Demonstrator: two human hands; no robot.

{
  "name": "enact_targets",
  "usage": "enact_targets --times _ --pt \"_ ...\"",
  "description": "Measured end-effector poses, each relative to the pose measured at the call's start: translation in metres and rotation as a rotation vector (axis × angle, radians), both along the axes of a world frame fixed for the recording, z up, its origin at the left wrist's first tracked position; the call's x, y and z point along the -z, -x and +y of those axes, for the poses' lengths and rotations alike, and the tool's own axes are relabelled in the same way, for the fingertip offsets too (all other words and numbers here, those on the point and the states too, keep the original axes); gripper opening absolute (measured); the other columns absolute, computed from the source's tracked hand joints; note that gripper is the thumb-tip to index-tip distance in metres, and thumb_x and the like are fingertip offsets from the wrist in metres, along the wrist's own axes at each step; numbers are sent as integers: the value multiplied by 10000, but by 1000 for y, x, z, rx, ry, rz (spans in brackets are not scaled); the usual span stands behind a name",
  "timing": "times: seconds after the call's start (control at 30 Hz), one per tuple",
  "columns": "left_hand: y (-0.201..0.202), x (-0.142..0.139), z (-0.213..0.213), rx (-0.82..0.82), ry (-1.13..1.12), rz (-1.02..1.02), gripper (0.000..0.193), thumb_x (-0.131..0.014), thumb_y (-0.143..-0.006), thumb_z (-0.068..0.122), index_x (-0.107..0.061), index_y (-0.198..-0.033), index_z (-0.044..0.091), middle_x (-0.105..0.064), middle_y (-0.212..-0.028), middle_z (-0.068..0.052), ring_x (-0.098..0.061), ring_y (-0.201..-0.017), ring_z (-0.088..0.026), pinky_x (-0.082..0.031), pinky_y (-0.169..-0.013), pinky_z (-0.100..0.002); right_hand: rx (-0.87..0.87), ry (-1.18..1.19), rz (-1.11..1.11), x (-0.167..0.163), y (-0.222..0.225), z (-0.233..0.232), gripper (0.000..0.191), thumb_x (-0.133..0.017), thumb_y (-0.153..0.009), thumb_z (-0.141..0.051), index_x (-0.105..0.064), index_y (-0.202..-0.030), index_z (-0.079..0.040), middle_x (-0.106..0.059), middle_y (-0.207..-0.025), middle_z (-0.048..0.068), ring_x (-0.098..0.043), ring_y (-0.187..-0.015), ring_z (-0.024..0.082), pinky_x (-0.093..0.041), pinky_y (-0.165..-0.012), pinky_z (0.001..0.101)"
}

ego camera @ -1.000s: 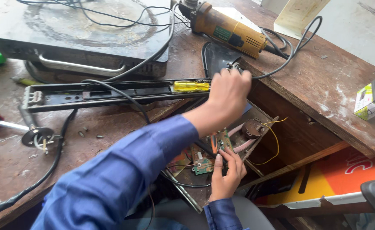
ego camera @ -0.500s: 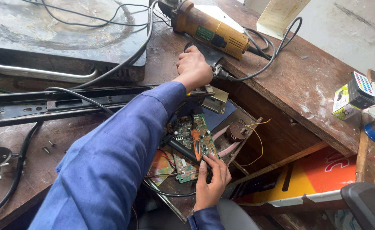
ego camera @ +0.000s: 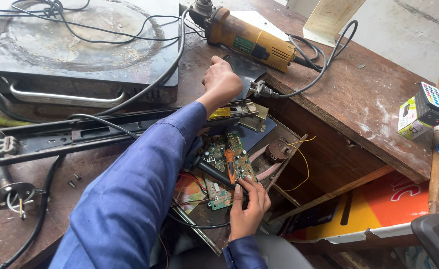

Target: The person cleans a small cylindrical electronic component and a curved black plastic cover using a small brush. They hold the components in one hand and scrub with the brush in the other, then place the cleaned items on the workbench.

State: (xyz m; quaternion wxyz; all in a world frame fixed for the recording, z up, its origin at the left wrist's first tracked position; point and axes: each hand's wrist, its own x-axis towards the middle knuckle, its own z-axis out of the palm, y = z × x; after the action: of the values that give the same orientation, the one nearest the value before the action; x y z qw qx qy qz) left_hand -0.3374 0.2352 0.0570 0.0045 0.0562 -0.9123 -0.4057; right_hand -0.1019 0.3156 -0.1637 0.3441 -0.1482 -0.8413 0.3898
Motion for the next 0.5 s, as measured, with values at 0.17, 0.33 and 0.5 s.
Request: enact_targets --times 0.17,0.33,0.5 --pt "6 -7 -9 7 238 -42 457 -760 -865 162 -644 -1264 -27 -638 -1310 -186 -614 -1272 -348 -530 -1035 -463 -4 -49 13 2 6 -2 195 -680 -960 -225 -737 -1103 -105 -686 -1268 25 -460 -1338 272 -330 -1134 423" --pt "4 -10 -16 -19 138 -168 512 -801 -839 139 -637 -1296 -23 -502 -1398 -314 -544 -1290 -432 -567 -981 -420 -5 -76 18 4 7 -2 199 -669 -968 -225 -734 -1108 -99 -684 -1274 37 -449 -1354 289 -318 -1137 425" --pt "-1 -9 -30 18 220 -109 555 -770 -858 178 -578 -1301 -94 -521 -1370 -310 -522 -1317 -392 -521 -1011 -404 -7 -75 21 4 3 -4 202 -668 -971 -230 -732 -1113 -102 -684 -1273 33 -456 -1348 280 -319 -1137 422"
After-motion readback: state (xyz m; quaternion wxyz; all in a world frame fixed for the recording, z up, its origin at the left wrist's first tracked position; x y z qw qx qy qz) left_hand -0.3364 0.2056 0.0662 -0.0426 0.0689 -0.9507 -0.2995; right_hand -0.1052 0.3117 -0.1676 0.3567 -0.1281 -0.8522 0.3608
